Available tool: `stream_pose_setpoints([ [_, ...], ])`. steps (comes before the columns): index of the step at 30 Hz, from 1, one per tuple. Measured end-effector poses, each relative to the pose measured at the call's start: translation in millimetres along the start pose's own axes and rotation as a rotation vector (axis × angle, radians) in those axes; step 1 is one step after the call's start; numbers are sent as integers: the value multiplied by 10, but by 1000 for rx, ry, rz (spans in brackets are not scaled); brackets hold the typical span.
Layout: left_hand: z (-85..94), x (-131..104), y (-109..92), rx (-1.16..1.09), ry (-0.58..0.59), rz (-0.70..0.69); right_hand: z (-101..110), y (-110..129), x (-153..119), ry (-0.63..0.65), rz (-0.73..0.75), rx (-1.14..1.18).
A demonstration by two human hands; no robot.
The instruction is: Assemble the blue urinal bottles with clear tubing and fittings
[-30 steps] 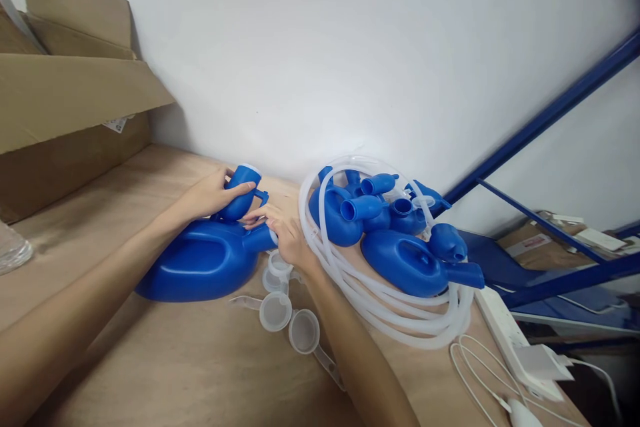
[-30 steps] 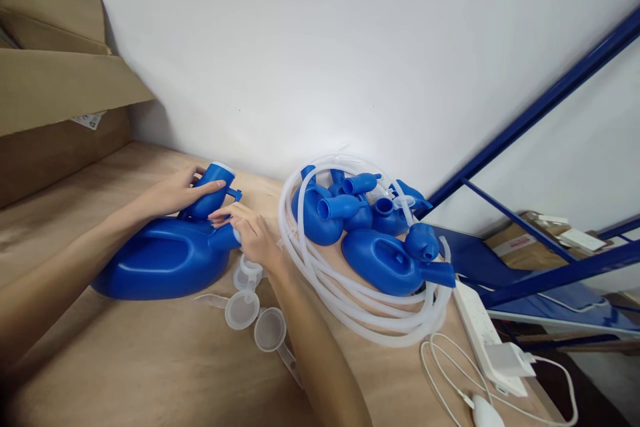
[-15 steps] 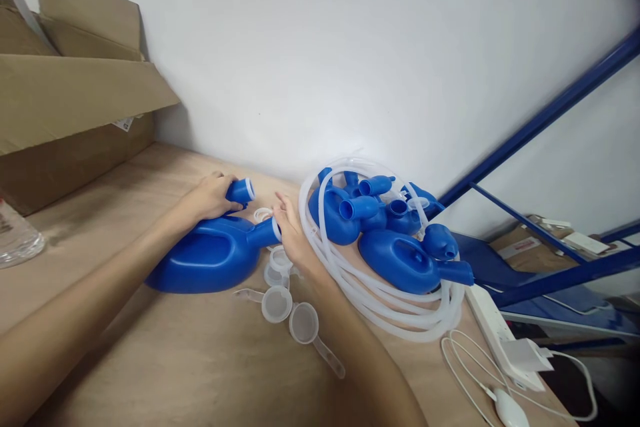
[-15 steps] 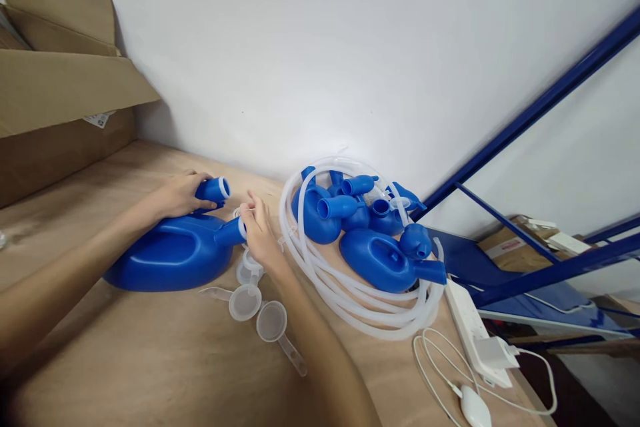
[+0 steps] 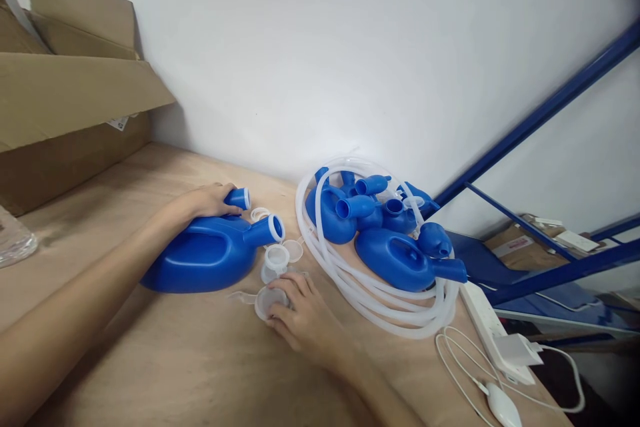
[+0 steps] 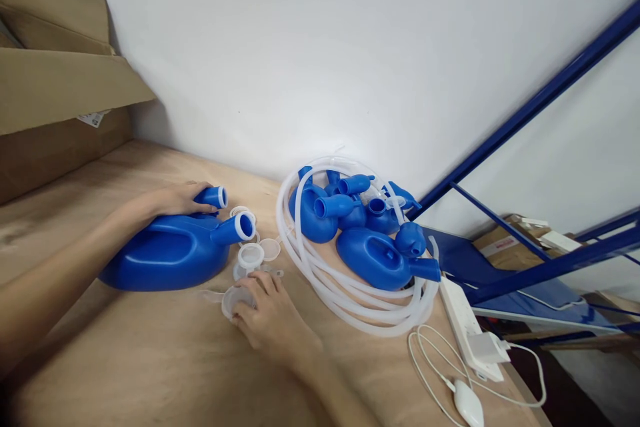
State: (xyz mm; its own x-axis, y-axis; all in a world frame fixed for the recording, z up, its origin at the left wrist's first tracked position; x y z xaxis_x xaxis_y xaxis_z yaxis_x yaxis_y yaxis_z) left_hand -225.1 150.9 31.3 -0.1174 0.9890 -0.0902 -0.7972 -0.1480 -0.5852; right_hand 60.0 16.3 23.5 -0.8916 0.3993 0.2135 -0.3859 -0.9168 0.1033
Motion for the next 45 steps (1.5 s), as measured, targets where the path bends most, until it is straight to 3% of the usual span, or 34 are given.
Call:
stream_pose_setpoints([
  [6, -9, -47, -71, 1, 44, 6, 199, -367, 166, -7, -303, 914],
  [10, -31, -85, -143, 6, 88, -10, 254, -644, 284, -180, -486, 1337],
  [13, -30, -94, -158, 19, 94, -1, 340, -807, 378, -279, -537, 1332],
  [17, 0, -65, -114, 52, 61, 14, 461, -909, 490, -338, -491, 1171],
  [22, 114, -55, 52, 142, -91, 80, 484, -935, 614, -411, -468, 1142],
  [25, 148, -111, 34, 151, -147, 63, 543, -945, 726, -471, -457, 1168],
  [29, 213, -241, -307, 119, -170, -126, 661, -991, 887, -524, -440, 1235],
  [34, 464, -674, -997, 85, -419, -668, 748, -1141, 884, -655, -540, 1283],
  [38, 382, -1071, -1335, 232, -507, -933, 749, -1092, 825, -710, -511, 1297],
  [45, 179, -1696, -1795, 516, -772, -1242, 1047, -811, 619, -804, -424, 660],
])
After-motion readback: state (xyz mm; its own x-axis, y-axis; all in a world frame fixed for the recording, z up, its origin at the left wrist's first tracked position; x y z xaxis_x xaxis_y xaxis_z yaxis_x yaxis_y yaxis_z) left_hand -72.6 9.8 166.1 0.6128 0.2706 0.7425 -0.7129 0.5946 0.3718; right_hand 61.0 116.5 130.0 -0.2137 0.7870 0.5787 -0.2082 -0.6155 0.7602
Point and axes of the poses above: each hand's wrist, its own x-axis towards the middle knuckle, its own z-axis out of the back of the hand, y = z × x, the point moved 8 cm from there along x, towards the middle knuckle, and after that the axes turned 12 degrees about -x, right-handed, at the moved point
